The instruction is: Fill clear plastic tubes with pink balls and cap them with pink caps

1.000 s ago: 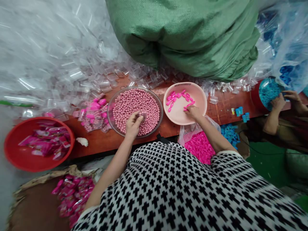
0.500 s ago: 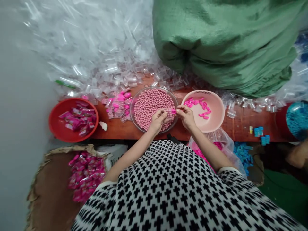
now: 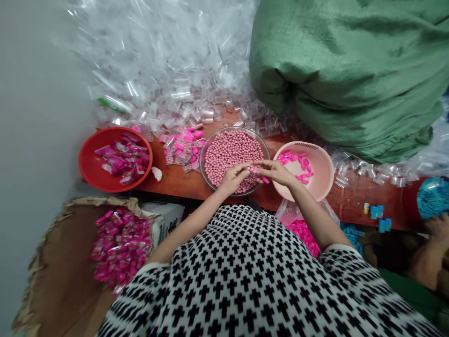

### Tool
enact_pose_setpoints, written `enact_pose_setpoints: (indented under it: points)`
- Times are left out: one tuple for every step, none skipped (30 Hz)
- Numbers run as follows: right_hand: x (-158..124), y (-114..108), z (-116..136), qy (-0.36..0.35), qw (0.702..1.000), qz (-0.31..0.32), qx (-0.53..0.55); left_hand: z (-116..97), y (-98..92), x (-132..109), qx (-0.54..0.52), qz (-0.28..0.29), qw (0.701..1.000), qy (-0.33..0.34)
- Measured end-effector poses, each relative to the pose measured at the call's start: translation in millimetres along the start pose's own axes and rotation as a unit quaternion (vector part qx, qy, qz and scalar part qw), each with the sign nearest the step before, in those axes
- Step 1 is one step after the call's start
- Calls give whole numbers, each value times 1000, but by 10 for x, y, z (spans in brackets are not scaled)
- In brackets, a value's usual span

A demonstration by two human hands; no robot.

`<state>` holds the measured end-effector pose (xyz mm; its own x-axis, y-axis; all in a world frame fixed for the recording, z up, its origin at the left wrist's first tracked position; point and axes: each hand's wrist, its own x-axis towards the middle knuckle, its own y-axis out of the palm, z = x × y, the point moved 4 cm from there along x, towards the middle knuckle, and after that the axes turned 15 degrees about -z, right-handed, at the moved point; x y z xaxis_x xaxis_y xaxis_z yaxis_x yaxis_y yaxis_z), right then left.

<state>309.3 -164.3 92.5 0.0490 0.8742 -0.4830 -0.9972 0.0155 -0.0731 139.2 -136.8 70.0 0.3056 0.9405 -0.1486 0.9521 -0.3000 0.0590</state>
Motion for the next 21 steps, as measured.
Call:
enact_pose_setpoints:
  points:
    - [3, -30, 43, -47, 998, -27, -33, 17, -20, 2, 6, -11, 1000, -3]
    - [3, -55, 92, -99, 991, -59, -64, 36, -40, 6, 14, -20, 1000, -5]
    - [-2, -68, 143, -153, 979, -90, -95, 53, -56, 11, 24, -26, 999, -5]
    - [-13, -61, 193, -206, 964, -112, -128, 67, -69, 18, 34, -27, 999, -2]
    - [-27, -31, 235, -255, 946, -119, -161, 77, -79, 25, 43, -27, 999, 1]
    - [-42, 15, 267, -297, 928, -115, -193, 83, -89, 33, 52, -27, 998, 7]
    - [-55, 68, 286, -329, 912, -105, -221, 84, -101, 42, 60, -28, 998, 13]
    - [-63, 119, 292, -351, 898, -92, -248, 84, -114, 51, 67, -31, 997, 17]
    - [-66, 162, 288, -363, 888, -81, -271, 80, -128, 59, 74, -35, 996, 22]
    - [-64, 195, 277, -368, 880, -72, -292, 75, -143, 66, 81, -38, 996, 26]
    - [-61, 217, 263, -371, 873, -65, -309, 69, -157, 72, 88, -42, 995, 30]
    - [-57, 231, 250, -373, 868, -60, -321, 61, -169, 76, 92, -44, 994, 35]
    - [-55, 238, 239, -376, 865, -56, -327, 54, -180, 79, 94, -47, 994, 39]
    - [-58, 242, 232, -381, 863, -52, -328, 46, -189, 80, 94, -49, 993, 43]
    - [-64, 244, 228, -387, 861, -49, -325, 39, -198, 79, 93, -53, 993, 46]
    - [-73, 246, 225, -392, 861, -48, -321, 32, -205, 77, 92, -56, 993, 50]
    - [-85, 251, 221, -396, 860, -45, -319, 24, -210, 74, 92, -59, 993, 53]
    - [-98, 259, 216, -398, 858, -43, -321, 17, -213, 69, 92, -59, 992, 58]
    - [-109, 270, 208, -400, 856, -40, -326, 11, -214, 64, 92, -57, 992, 62]
    - [-116, 282, 198, -400, 853, -38, -333, 7, -214, 59, 92, -54, 992, 64]
    - [-116, 293, 189, -400, 849, -39, -342, 4, -215, 55, 92, -53, 992, 65]
